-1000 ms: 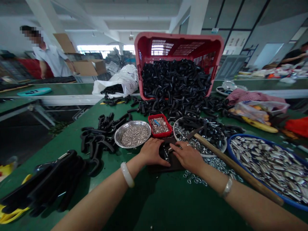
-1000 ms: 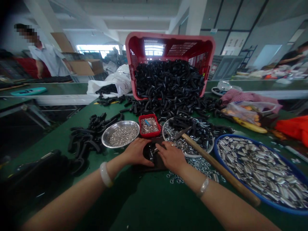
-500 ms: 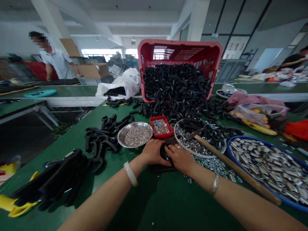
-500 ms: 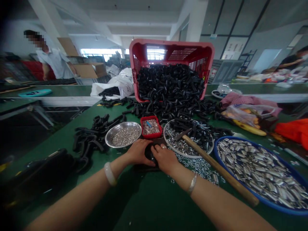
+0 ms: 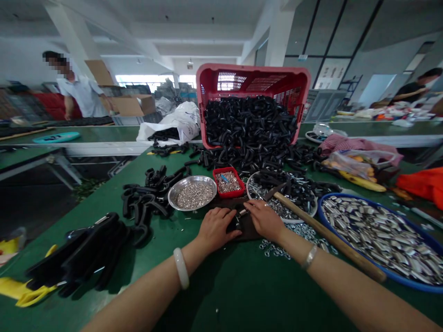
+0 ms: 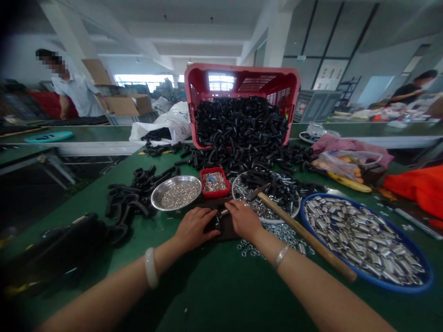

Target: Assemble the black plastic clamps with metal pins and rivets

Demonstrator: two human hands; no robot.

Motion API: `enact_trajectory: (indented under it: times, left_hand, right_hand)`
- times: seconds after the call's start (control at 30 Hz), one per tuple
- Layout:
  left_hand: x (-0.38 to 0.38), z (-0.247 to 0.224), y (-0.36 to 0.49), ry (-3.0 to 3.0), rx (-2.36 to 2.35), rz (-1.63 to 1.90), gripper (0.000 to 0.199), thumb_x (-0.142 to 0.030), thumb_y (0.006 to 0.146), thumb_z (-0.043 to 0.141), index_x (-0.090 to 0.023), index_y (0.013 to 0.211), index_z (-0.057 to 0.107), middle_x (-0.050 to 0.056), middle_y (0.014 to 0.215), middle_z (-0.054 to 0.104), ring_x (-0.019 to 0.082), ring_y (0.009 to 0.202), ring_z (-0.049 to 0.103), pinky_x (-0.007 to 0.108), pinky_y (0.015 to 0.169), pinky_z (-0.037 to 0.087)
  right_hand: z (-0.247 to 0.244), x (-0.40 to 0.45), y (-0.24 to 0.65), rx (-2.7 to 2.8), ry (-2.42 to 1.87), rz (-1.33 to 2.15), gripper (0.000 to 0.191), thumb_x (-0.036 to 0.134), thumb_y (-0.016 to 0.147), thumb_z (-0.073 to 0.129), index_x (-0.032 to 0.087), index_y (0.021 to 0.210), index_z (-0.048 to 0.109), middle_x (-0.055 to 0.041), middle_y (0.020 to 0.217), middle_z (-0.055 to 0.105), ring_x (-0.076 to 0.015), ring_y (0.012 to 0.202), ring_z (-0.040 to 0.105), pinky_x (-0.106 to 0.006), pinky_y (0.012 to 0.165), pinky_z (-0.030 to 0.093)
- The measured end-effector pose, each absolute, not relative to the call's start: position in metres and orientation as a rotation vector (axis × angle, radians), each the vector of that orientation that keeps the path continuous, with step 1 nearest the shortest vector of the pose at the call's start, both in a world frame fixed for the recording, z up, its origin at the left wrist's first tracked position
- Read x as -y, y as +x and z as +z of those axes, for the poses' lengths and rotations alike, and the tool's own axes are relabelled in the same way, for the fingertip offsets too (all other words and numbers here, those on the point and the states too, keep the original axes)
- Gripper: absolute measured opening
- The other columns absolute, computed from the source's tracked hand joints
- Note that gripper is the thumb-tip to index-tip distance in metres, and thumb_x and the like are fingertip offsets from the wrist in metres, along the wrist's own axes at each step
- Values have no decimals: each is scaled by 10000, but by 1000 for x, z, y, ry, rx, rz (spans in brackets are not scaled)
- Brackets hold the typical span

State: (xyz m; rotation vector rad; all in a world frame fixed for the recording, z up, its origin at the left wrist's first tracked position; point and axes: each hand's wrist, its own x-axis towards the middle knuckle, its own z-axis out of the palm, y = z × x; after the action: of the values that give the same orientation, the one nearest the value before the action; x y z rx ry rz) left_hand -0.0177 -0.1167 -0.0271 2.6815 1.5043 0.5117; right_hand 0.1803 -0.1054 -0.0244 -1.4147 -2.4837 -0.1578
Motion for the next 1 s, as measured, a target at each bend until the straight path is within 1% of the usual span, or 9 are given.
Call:
enact_trajectory:
  times: [0.17, 0.3, 0.37, 0.47, 0.6, 0.7, 0.8, 0.93, 1.0]
  left_hand:
    - [122, -29, -13, 2676, -1589, 432, 654, -571, 738, 459, -180, 1259, 407, 97, 1105, 553, 249, 979, 474, 360, 839, 389]
    - [109, -12, -12, 2722, -1558, 313, 594, -580, 715, 481, -187, 1160, 506, 86, 1024, 584, 237, 939, 503, 334, 796, 408]
    - [99, 5, -14, 2677, -1491, 267, 541, -603, 749, 405, -205, 1077, 565, 73, 983, 606, 225, 892, 531, 321, 758, 412]
    - [81, 34, -19, 2482, -1223, 78, 568, -617, 795, 272, -197, 957, 618, 54, 893, 643, 178, 759, 565, 273, 666, 410]
    - [57, 50, -23, 2282, -1026, -118, 513, -613, 723, 439, -163, 858, 643, 40, 794, 651, 148, 669, 549, 243, 622, 390]
    - [46, 38, -20, 1997, -1117, -149, 432, -545, 760, 436, -167, 797, 642, 24, 756, 648, 126, 646, 541, 237, 614, 394]
    - [46, 20, -14, 1769, -1286, -116, 377, -471, 805, 402, -166, 800, 625, 26, 752, 646, 118, 630, 547, 227, 569, 398]
    - [56, 5, -11, 1976, -1665, 2, 352, -510, 713, 521, -176, 769, 618, 45, 793, 650, 169, 692, 580, 257, 592, 406]
    - [62, -1, -11, 2025, -1828, 111, 379, -543, 683, 540, -199, 827, 606, 43, 866, 647, 192, 760, 591, 268, 623, 416]
  right_hand:
    - [-34, 97, 188, 2517, -1378, -66, 339, 120, 818, 393, 164, 1114, 555, -94, 1036, 608, -180, 977, 533, -306, 849, 419]
    - [-35, 90, 191, 2437, -1284, -25, 285, 157, 807, 461, 159, 1067, 577, -89, 961, 634, -186, 912, 553, -319, 818, 432]
    - [-32, 88, 194, 2395, -1220, -4, 258, 188, 787, 511, 154, 1029, 593, -86, 922, 636, -194, 888, 552, -328, 805, 433]
    - [-20, 87, 199, 2389, -1136, 109, 209, 236, 777, 546, 167, 960, 620, -79, 904, 629, -191, 887, 547, -329, 797, 425]
    - [-6, 82, 199, 2408, -1157, 466, 224, 287, 772, 551, 174, 947, 634, -60, 897, 647, -170, 837, 579, -294, 748, 438]
    - [-3, 72, 194, 2363, -1298, 665, 249, 309, 793, 509, 162, 938, 648, -54, 875, 672, -164, 791, 602, -273, 705, 444]
    - [-4, 63, 187, 2376, -1451, 627, 250, 322, 794, 496, 168, 875, 676, -56, 863, 682, -176, 787, 606, -272, 694, 436]
    - [-7, 60, 178, 2410, -1591, 484, 205, 307, 770, 522, 195, 808, 690, -44, 841, 685, -180, 794, 603, -268, 700, 420]
    - [-8, 61, 175, 2409, -1650, 411, 187, 305, 759, 536, 201, 790, 688, -47, 833, 681, -183, 797, 599, -267, 691, 413]
